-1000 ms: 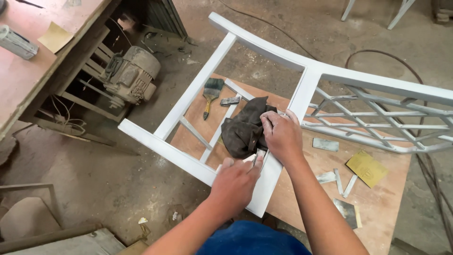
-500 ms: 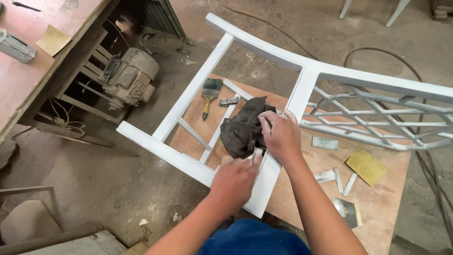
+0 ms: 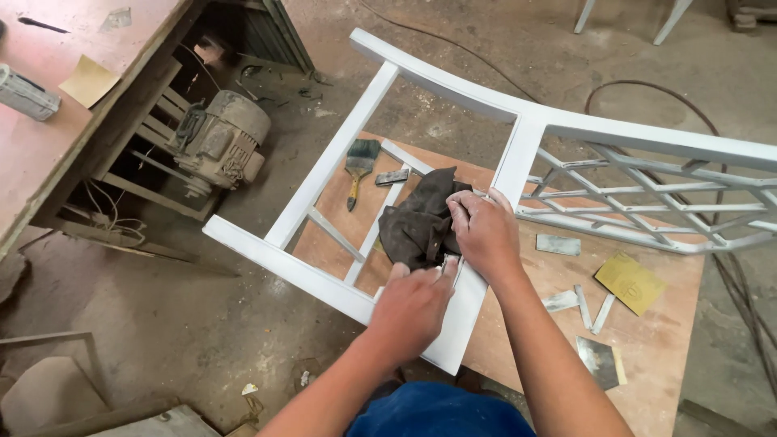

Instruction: Sanding and scraping a white painted chair frame to smooth the surface

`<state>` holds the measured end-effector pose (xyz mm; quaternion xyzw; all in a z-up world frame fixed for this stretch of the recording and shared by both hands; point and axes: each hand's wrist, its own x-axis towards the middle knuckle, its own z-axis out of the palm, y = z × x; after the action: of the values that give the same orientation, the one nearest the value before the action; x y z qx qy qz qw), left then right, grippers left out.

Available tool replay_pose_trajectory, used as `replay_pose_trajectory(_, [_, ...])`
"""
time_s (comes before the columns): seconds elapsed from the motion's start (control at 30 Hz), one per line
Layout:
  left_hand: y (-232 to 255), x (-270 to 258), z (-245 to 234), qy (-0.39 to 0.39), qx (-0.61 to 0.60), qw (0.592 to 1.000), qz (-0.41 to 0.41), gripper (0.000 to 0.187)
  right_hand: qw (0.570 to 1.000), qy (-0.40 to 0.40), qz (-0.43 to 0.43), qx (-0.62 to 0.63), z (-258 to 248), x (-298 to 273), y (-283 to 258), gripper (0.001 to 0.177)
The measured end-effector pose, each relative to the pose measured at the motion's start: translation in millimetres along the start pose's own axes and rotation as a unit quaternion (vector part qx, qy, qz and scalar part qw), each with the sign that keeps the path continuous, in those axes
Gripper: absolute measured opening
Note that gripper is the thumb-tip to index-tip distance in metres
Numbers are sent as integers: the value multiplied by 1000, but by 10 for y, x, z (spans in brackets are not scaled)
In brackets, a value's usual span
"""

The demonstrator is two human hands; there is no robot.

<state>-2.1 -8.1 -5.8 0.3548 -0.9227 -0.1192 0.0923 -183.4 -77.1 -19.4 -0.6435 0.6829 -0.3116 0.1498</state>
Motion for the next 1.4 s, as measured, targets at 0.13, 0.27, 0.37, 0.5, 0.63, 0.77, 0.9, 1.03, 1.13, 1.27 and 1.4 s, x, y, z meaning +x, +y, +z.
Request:
replay_pose_trajectory(0.13, [13, -52, -74, -30, -3, 1000, -3, 49, 1000, -7, 15, 9, -12, 25, -38, 27])
replay_pose_trajectory(0.27, [-44, 103, -181, -33, 47, 998, 7, 40, 998, -46, 43, -12, -25, 2, -14, 31])
replay_pose_trajectory(0.37, [-55, -41, -466, -80, 39, 995, 42, 39, 998, -42, 49, 0, -58, -1, -42, 31])
replay_pose_trajectory(0.5, [-115, -17, -1274, -202, -143, 968, -29, 33, 998, -24, 47, 22, -49, -13, -3, 27])
replay_pose_trajectory(0.63, [-477, 54, -1456, -187, -216, 949, -134, 61, 999, -18, 36, 17, -76, -15, -80, 27])
replay_pose_trajectory(0.77, [-684, 97, -1255, -190, -227, 942, -159, 64, 999, -15, 41, 24, -32, 5, -53, 27])
replay_pose_trajectory(0.9, [-884, 209, -974, -176, -277, 931, -162, 40, 999, 1, 34, 13, 11, 11, -44, 24])
replay_pose_trajectory(1.03, [-1089, 311, -466, -144, -300, 931, -147, 24, 1000, 16, 24, 3, 36, 20, -63, 24])
replay_pose_trajectory(1.13, [-930, 334, -641, -149, -312, 929, -133, 46, 999, 10, 30, -9, 27, 13, -78, 23])
replay_pose_trajectory(1.27, [-906, 296, -800, -178, -268, 941, -105, 44, 999, 6, 37, -12, 21, 23, -87, 22])
replay_pose_trajectory(1.4, [-897, 282, -756, -217, -247, 937, -114, 36, 999, -6, 41, -4, -36, 9, -93, 22])
